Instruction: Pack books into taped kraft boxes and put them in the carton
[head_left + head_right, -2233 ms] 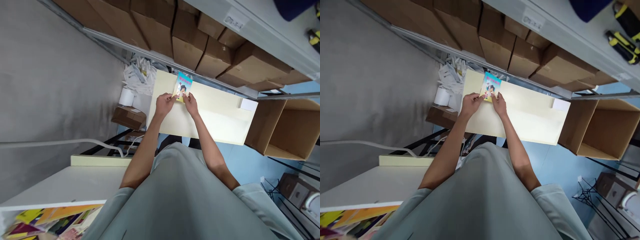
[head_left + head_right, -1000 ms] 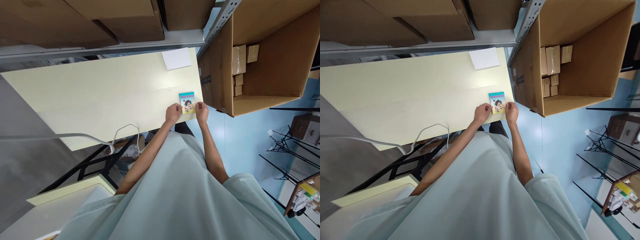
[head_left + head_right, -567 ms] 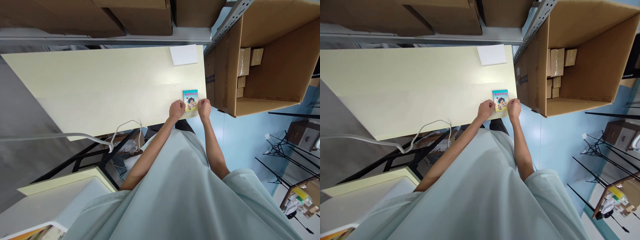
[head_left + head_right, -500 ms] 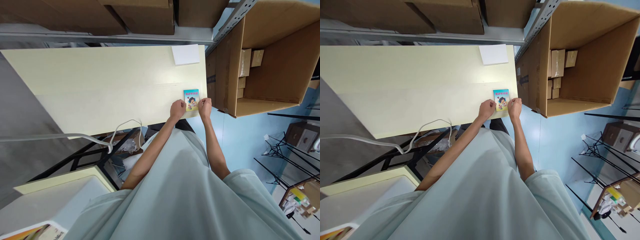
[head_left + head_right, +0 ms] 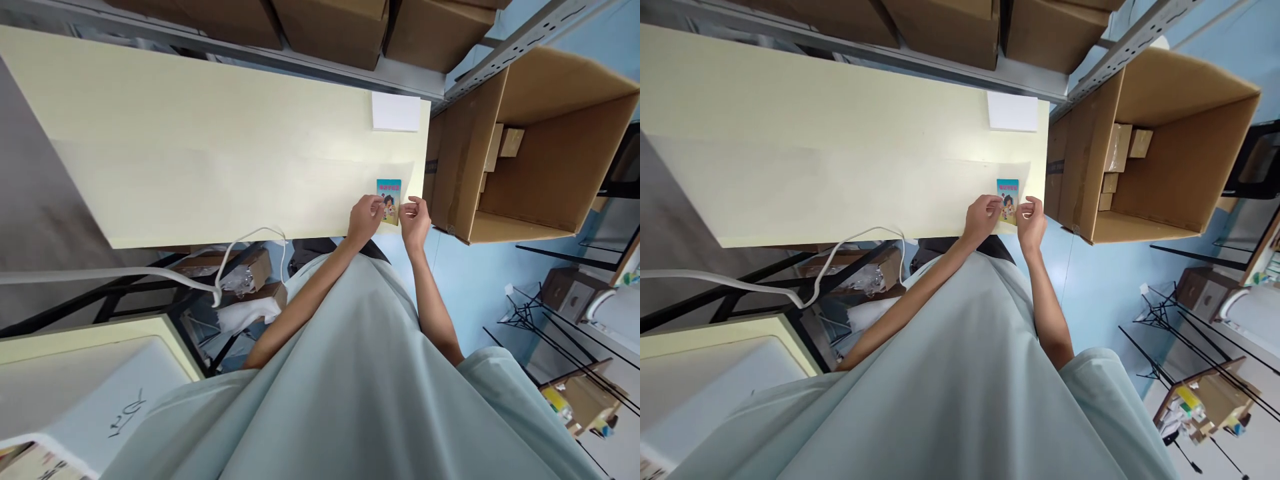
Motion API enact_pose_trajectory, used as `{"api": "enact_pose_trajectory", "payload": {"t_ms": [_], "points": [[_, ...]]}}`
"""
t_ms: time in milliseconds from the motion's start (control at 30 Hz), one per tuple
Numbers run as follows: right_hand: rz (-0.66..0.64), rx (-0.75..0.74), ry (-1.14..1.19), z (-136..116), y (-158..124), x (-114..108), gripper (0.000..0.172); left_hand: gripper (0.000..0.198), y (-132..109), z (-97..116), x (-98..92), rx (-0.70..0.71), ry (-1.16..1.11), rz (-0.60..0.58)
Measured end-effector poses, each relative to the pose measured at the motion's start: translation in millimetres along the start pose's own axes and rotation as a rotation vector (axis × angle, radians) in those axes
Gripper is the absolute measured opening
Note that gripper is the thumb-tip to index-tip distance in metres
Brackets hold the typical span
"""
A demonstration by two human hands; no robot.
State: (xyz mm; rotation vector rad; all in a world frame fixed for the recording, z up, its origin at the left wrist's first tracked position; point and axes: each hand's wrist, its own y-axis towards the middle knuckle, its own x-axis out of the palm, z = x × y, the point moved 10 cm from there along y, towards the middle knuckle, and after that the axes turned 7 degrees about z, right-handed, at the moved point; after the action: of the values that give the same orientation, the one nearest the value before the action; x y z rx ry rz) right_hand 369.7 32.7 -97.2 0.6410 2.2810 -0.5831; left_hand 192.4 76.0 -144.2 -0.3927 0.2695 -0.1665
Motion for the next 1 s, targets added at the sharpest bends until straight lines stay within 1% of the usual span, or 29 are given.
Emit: {"api": "enact_pose_trajectory", "payload": {"t_ms": [67, 167, 233, 300, 367, 400, 467, 533, 600, 667, 733, 833, 933, 1000], "points": [[-0.065, -0.017, 0.051, -17.9, -11.5, 12.7, 0.03, 0.019, -9.0, 4.4, -6.1, -0.048, -0.132, 0.001], [-0.16, -0.025, 0.098, -37.7, -28.0, 39.2, 0.024, 0.025, -15.8, -2.6, -19.4, -0.156, -0.227, 0.012], [-0.236, -0.021, 0.128, -44.6, -37.3, 60.2, 0.025, 0.027, -14.3, -15.6, -34.9, -0.223, -0.213, 0.068], [-0.33, -0.025, 0.172, -47.9, -45.3, 80.7, 0.029, 0.025, -8.8, -31.1, -51.6, -0.263, -0.159, 0.131], [-0.413, -0.044, 0.214, -48.3, -49.9, 95.5, 0.033, 0.022, -0.4, -45.4, -64.3, -0.274, -0.098, 0.165], [-0.434, -0.054, 0.224, -46.5, -49.6, 99.1, 0.032, 0.023, 4.1, -51.7, -68.8, -0.274, -0.07, 0.174], [-0.42, -0.063, 0.21, -37.7, -42.1, 98.2, 0.029, 0.026, 12.2, -63.3, -75.0, -0.282, -0.008, 0.188], [-0.348, -0.043, 0.15, -22.0, -27.4, 90.1, 0.029, 0.025, 17.4, -73.1, -78.2, -0.311, 0.056, 0.203], [-0.285, 0.005, 0.077, -3.3, -12.4, 82.6, 0.031, 0.022, 18.9, -80.6, -79.3, -0.358, 0.11, 0.22], [-0.268, 0.053, 0.036, 12.2, -2.1, 81.1, 0.033, 0.016, 17.4, -83.9, -80.7, -0.399, 0.149, 0.254], [-0.276, 0.077, 0.038, 20.6, 2.7, 84.3, 0.033, 0.011, 14.4, -82.0, -83.4, -0.409, 0.198, 0.298], [-0.278, 0.089, 0.053, 23.6, 3.6, 91.0, 0.031, 0.013, 10.1, -73.4, -85.8, -0.376, 0.288, 0.33], [-0.271, 0.104, 0.029, 24.4, 1.9, 96.0, 0.03, 0.02, 10.0, -57.6, -87.1, -0.239, 0.341, 0.338], [-0.268, 0.11, 0.022, 24.7, 1.6, 97.7, 0.03, 0.021, 11.7, -46.8, -83.1, -0.123, 0.366, 0.3]]}}
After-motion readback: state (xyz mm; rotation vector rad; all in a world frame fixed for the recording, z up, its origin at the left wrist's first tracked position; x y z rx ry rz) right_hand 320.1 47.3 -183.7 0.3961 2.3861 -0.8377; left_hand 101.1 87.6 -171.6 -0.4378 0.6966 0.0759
